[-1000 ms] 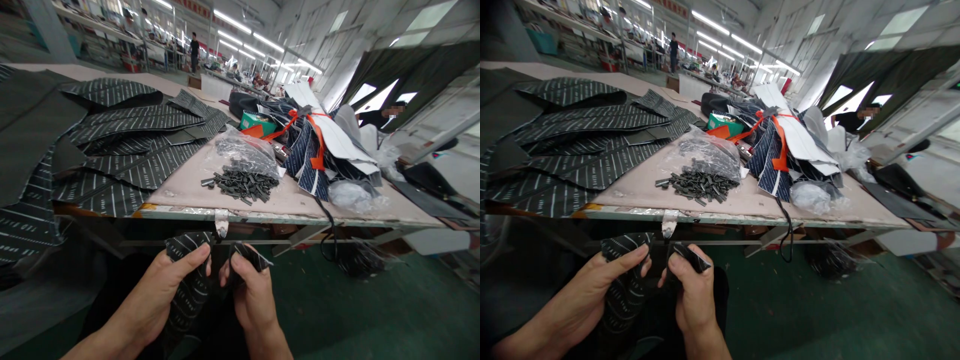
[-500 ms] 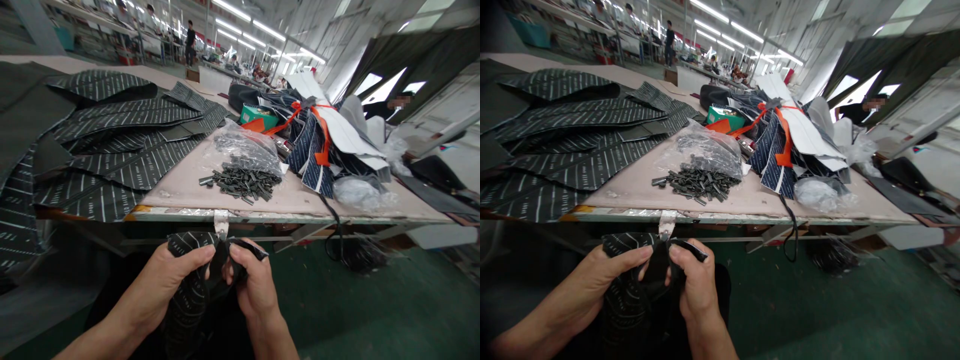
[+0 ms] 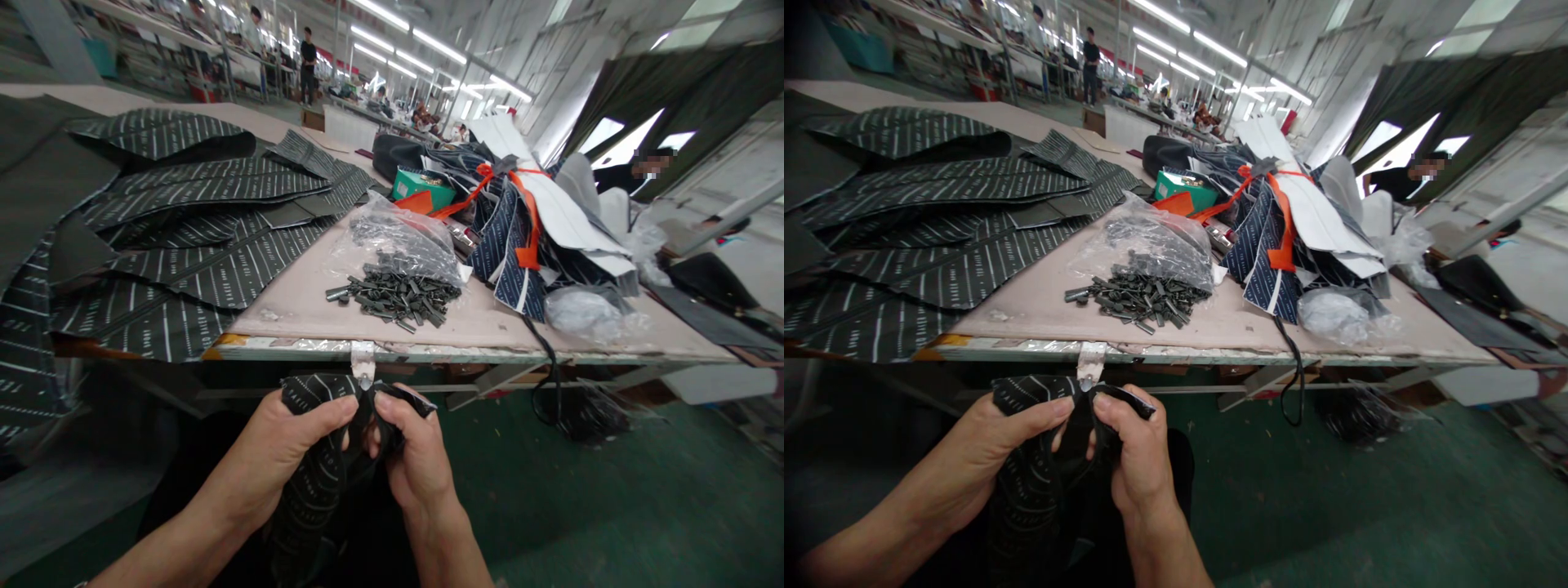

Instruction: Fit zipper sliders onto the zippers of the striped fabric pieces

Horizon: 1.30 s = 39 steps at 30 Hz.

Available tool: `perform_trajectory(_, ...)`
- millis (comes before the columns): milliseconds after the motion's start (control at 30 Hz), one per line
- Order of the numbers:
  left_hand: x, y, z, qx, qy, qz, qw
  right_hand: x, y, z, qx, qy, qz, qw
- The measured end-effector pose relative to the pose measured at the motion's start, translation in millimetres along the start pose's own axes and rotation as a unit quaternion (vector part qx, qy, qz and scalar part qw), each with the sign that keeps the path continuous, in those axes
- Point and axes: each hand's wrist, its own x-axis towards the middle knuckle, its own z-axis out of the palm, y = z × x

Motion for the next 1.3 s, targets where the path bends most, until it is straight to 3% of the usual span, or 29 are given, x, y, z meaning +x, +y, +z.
perform_trajectory(633, 3, 1, 3.9, -0.010, 0.000, 0.016, 1.000, 0, 0, 2, 0.002, 0.021, 0.000, 1.000)
perform_trajectory(1000, 13, 6, 6.0, 0.041, 0.075, 0.047, 0.995, 8, 5, 6, 0.004, 0.011, -0.047, 0.999)
perform_trajectory(1133, 5, -1, -5.5, 0.054, 0.056, 0.042, 0.996, 8, 1, -7, -0.072, -0.018, -0.083, 0.994)
perform_trajectory(1300, -25, -34, -19.1, 0.094, 0.086, 0.028, 0.991, -9, 0, -39, -0.200, -0.076, -0.097, 0.972)
